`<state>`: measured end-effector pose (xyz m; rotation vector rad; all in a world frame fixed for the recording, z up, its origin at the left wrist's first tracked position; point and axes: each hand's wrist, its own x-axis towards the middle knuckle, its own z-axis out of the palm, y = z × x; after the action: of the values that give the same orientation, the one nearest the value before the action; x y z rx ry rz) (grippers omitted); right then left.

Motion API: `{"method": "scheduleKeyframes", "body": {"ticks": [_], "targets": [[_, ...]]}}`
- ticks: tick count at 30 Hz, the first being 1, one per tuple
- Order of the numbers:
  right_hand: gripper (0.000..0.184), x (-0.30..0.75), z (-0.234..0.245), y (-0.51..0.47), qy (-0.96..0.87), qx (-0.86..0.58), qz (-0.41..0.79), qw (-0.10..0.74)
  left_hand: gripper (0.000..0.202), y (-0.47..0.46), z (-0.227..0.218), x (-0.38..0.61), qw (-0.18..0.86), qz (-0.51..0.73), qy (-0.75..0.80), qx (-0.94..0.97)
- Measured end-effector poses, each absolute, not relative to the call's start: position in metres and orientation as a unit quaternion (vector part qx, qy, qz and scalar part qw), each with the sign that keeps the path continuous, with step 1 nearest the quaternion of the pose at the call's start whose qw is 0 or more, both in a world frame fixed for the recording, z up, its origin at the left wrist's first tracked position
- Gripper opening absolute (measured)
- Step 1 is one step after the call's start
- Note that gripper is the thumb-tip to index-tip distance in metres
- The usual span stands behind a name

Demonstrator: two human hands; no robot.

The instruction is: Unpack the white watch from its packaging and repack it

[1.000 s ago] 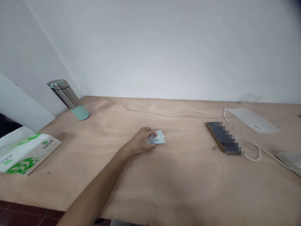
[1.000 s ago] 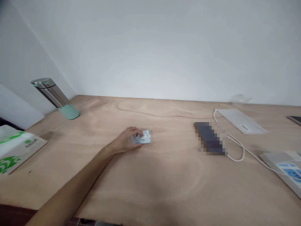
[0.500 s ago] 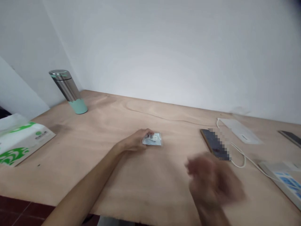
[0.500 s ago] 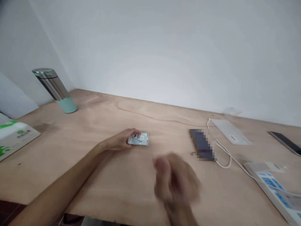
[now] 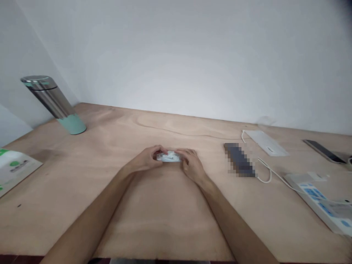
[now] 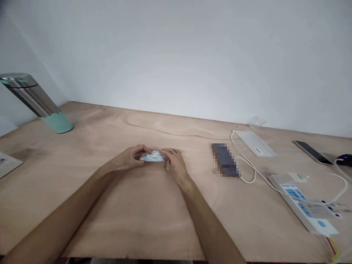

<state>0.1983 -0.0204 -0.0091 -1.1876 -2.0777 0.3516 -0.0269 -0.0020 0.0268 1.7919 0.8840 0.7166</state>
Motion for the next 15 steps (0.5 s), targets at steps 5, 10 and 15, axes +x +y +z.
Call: {"method": "scheduleKeyframes", "body": {"ticks": [5,10,15], "targets": [[0.039,0.2007,-0.0129,-0.0154,-0.786,-0.463,0.144,0.385,0.028,0.0046,0.023,-0.0258,0.464,0.37,0.376,0.712],[0.029,0.1979,-0.0101,-0.0162,-0.77,-0.482,0.153,0.389,0.033,0.0048,0.023,-0.0249,0.465,0.402,0.404,0.677],[0.024,0.1965,-0.0046,-0.0173,-0.76,-0.492,0.151,0.397,0.039,0.0051,0.0225,-0.0241,0.481,0.426,0.422,0.639]]}}
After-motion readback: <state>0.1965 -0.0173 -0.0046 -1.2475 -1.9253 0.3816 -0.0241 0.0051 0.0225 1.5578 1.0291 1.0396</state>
